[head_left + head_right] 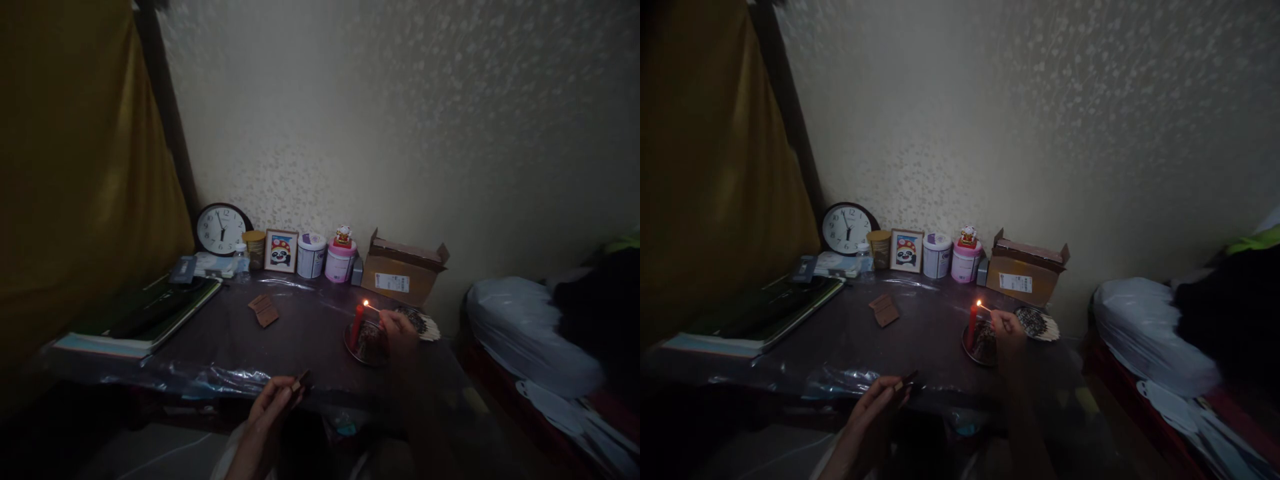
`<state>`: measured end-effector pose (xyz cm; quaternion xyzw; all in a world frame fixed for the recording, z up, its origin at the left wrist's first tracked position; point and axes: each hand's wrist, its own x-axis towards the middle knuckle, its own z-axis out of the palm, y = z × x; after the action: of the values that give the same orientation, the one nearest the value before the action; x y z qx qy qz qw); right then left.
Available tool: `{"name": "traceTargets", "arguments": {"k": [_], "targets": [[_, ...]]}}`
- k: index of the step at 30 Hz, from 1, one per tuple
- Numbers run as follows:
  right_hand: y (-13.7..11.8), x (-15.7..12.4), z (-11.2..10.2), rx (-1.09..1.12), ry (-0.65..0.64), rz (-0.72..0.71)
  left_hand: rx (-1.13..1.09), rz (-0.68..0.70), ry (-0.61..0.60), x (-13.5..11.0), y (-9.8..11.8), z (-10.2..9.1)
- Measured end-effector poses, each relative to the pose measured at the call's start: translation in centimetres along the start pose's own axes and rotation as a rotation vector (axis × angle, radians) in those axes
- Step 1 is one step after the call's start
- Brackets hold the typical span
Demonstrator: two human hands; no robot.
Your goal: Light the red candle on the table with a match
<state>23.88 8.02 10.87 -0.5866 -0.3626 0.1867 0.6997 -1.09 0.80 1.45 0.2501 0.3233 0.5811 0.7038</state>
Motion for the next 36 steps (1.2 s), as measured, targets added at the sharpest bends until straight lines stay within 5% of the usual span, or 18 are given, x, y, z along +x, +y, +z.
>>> {"name": "traceTargets", "arguments": {"k": [36], "targets": [[0.5, 0.2, 1.1, -0.02, -0.03, 0.019, 0.009, 0.005, 0.021, 0.1, -0.2, -0.3]]}}
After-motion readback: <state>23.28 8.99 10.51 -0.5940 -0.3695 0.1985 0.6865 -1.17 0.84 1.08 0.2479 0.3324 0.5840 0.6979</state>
